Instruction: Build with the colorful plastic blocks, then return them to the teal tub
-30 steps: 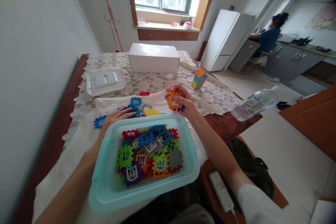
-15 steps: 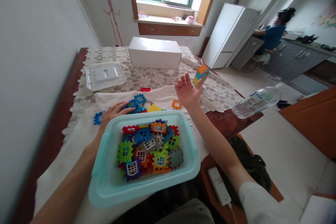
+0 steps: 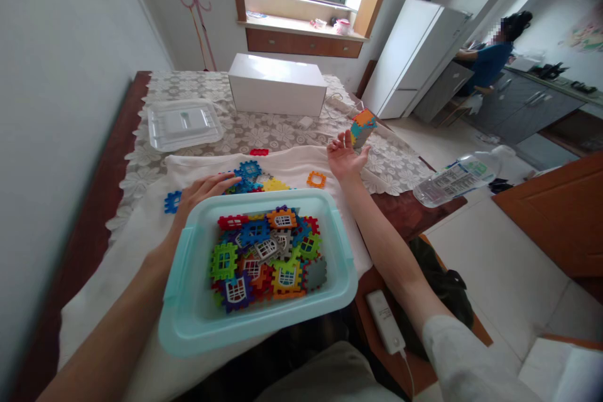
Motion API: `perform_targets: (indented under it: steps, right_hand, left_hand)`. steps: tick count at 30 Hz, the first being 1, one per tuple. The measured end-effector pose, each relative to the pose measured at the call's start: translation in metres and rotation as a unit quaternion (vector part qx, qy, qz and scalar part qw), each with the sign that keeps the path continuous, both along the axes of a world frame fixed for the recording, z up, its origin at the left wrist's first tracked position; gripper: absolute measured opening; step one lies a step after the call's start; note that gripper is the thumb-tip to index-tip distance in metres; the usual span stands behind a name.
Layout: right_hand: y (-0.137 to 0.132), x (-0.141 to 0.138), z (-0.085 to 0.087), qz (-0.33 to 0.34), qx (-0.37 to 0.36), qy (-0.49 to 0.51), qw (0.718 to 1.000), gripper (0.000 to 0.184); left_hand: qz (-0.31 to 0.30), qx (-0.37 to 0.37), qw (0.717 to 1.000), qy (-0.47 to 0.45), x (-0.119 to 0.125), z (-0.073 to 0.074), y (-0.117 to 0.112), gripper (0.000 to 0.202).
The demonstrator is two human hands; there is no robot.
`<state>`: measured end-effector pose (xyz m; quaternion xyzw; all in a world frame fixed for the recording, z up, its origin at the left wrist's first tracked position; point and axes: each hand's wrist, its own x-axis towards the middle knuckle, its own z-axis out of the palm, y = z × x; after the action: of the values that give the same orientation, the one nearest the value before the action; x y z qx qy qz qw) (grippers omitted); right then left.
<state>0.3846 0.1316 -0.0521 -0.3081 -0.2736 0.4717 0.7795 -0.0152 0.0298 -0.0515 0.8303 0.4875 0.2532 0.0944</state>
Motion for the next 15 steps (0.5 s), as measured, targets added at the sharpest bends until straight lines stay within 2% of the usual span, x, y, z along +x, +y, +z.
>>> perform_targets:
  steps: [4,5,7,8,9,11,13,14,15]
  right_hand:
    - [0.004,-0.004,-0.001,0.071,-0.008,-0.001,0.997,0.065]
    - [0.004,-0.008,0.0,0.094,-0.01,-0.038,0.995,0.067]
    - [-0.002,-0.02,0.001,0.136,0.0,-0.174,0.975,0.069]
    - [-0.007,-0.026,0.001,0.153,0.014,-0.267,0.951,0.066]
    - [-0.012,-0.033,0.0,0.17,0.032,-0.365,0.915,0.062]
    - [-0.024,-0.046,-0.002,0.211,0.069,-0.534,0.816,0.055]
    - [-0.031,-0.055,-0.006,0.258,0.093,-0.63,0.727,0.06]
    - [-0.033,-0.059,-0.007,0.277,0.102,-0.65,0.7,0.061]
    - [-0.034,-0.061,-0.008,0.291,0.11,-0.657,0.686,0.06]
  left_hand:
    - [-0.024,-0.034,0.998,0.036,-0.008,-0.014,0.007,0.057]
    - [-0.026,-0.045,0.998,0.04,-0.009,-0.016,0.008,0.058]
    - [-0.035,-0.058,0.997,0.029,-0.011,-0.014,0.006,0.06]
    - [-0.042,-0.061,0.997,0.017,-0.01,-0.01,0.004,0.06]
    - [-0.046,-0.06,0.997,0.002,-0.008,-0.005,0.001,0.059]
    - [-0.046,-0.055,0.997,-0.026,-0.003,0.007,-0.006,0.057]
    - [-0.044,-0.053,0.997,-0.041,0.003,0.018,-0.011,0.056]
    - [-0.04,-0.055,0.997,-0.043,0.005,0.021,-0.012,0.056]
    - [-0.036,-0.061,0.997,-0.044,0.007,0.023,-0.012,0.056]
